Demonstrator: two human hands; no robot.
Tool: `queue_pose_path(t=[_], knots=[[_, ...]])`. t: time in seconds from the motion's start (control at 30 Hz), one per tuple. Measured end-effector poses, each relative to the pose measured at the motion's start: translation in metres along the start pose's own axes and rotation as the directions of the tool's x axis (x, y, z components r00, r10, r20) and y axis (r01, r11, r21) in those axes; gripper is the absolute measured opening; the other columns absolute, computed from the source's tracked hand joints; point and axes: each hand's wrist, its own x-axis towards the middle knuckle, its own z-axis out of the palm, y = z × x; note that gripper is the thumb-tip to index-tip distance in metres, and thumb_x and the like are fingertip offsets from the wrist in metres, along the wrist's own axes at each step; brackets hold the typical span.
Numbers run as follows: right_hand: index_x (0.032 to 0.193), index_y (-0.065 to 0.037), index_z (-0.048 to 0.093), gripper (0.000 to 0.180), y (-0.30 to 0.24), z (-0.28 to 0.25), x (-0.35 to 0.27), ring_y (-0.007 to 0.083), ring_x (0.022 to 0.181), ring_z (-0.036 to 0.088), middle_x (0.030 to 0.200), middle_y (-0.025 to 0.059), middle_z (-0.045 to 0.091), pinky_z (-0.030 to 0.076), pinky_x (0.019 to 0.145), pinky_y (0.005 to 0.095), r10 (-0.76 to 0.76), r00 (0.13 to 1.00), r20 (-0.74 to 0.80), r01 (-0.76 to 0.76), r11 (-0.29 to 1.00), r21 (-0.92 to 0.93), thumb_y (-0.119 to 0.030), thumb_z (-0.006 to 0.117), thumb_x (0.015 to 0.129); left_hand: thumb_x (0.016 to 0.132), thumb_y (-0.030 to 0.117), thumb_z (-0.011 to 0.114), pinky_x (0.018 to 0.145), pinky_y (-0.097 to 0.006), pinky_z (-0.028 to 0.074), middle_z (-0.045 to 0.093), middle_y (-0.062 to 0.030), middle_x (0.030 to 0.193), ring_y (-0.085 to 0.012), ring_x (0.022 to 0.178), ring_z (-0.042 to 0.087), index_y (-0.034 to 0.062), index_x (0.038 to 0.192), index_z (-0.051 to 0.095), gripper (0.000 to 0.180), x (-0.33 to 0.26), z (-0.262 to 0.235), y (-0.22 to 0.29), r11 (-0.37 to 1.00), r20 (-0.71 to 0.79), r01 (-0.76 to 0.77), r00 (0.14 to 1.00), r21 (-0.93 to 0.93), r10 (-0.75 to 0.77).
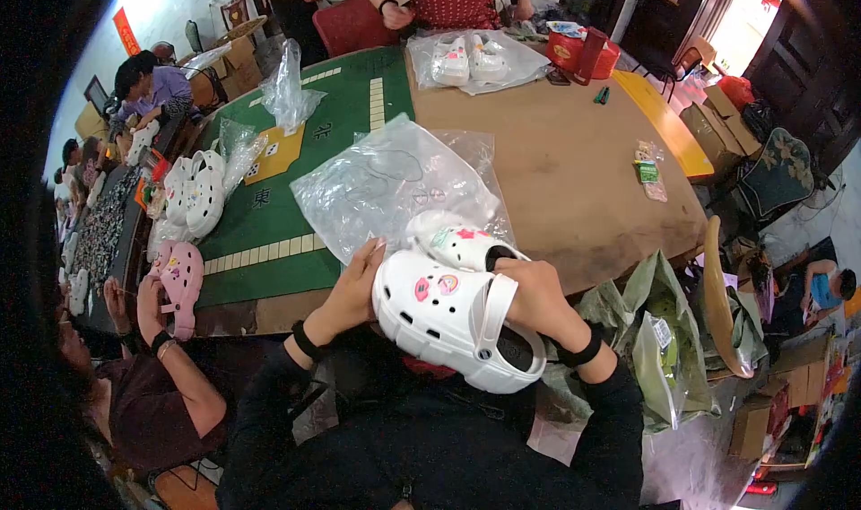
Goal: Packing pairs of clog-style shoes into individual plastic bags and then into a larger green carry bag.
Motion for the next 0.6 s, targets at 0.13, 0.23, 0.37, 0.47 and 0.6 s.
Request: queue_pose_path(t=[0.13,0.23,0.37,0.47,0.6], knots=[[0.069,-0.005,0.06,0.018,-0.002,0.012,-0.001,0.0323,0.062,0.056,0.067,0.0098,0.052,0.044,0.054,0.037,0.069,0.97,-0.235,-0.111,0.979,-0.169,-0.02,0.069,0.065,0.067,-0.002,0.063,0.097,-0.039,0.041,0.032,-0.0215,0.138,-0.0395,0.121,0.042,-0.0031,0.136,0.034,0.076,0.009,0.0,0.013,0.971,0.025,0.111,0.994,-0.21,-0.108],[0.068,-0.003,0.057,0.018,-0.002,0.012,-0.003,0.0342,0.062,0.055,0.067,0.0113,0.052,0.044,0.053,0.0373,0.135,0.951,-0.277,-0.192,0.963,-0.191,-0.017,0.067,0.065,0.065,-0.007,0.052,0.1,-0.038,0.039,0.031,-0.0216,0.139,-0.038,0.125,0.039,-0.0022,0.137,0.034,0.074,0.014,0.003,0.023,0.951,0.049,0.154,0.988,-0.269,-0.146],[0.069,-0.004,0.061,0.018,-0.002,0.016,-0.009,0.0338,0.062,0.057,0.067,0.011,0.054,0.044,0.053,0.0391,0.197,0.931,-0.308,-0.256,0.953,-0.163,-0.021,0.067,0.067,0.069,-0.008,0.049,0.098,-0.037,0.04,0.034,-0.0213,0.137,-0.0383,0.118,0.045,-0.0036,0.135,0.037,0.068,0.015,0.006,0.024,0.969,0.005,0.095,0.995,-0.227,-0.096],[0.07,-0.006,0.065,0.019,0.0,0.021,-0.009,0.0323,0.061,0.058,0.066,0.01,0.054,0.045,0.053,0.0398,0.207,0.922,-0.328,-0.271,0.949,-0.161,-0.025,0.067,0.069,0.072,-0.008,0.048,0.097,-0.04,0.041,0.041,-0.0222,0.132,-0.0382,0.117,0.046,-0.0042,0.132,0.041,0.061,0.012,0.007,0.02,0.966,0.027,0.118,0.993,-0.229,-0.115],[0.071,-0.005,0.065,0.017,-0.001,0.029,-0.004,0.0323,0.062,0.058,0.067,0.0098,0.054,0.045,0.053,0.0401,0.182,0.931,-0.317,-0.251,0.949,-0.191,-0.022,0.067,0.069,0.074,-0.012,0.042,0.097,-0.039,0.041,0.04,-0.0231,0.133,-0.0389,0.116,0.047,-0.005,0.133,0.04,0.06,0.012,0.005,0.023,0.982,0.001,0.1,0.995,-0.159,-0.101]])
